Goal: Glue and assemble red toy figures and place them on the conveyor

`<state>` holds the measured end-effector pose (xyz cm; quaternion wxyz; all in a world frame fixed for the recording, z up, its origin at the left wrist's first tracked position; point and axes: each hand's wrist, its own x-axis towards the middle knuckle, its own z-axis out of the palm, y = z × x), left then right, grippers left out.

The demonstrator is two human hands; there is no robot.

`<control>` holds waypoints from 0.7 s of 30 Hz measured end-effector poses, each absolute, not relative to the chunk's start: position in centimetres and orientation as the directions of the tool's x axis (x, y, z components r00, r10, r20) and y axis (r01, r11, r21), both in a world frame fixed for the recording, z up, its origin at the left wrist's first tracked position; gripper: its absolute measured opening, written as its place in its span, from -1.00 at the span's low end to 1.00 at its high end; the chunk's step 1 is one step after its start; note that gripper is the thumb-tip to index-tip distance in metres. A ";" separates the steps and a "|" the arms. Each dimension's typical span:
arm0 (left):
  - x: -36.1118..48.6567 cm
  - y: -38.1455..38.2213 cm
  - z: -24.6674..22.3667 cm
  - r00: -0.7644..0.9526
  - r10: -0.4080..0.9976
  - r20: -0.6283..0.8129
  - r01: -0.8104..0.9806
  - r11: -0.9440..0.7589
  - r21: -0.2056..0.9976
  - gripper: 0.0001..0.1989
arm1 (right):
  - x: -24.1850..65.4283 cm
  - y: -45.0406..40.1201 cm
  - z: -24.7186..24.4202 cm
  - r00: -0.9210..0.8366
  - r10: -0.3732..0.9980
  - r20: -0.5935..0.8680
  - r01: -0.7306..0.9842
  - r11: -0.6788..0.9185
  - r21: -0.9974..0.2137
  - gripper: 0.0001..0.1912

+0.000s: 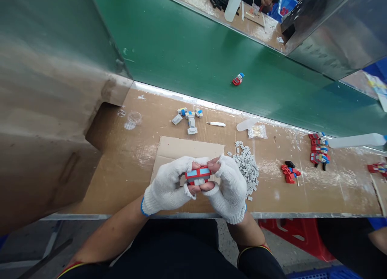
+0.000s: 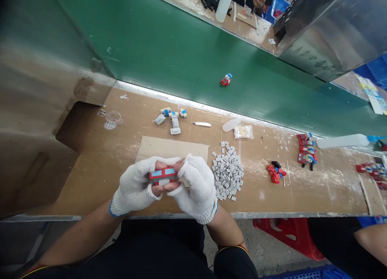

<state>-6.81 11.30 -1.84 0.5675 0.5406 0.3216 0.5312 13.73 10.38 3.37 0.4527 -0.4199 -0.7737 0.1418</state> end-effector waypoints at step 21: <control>-7.0 12.8 -0.5 0.264 0.718 0.644 -0.103 -0.643 0.759 -0.79 | 14.0 11.4 4.4 -0.435 0.659 0.614 0.516 0.741 -0.430 -0.69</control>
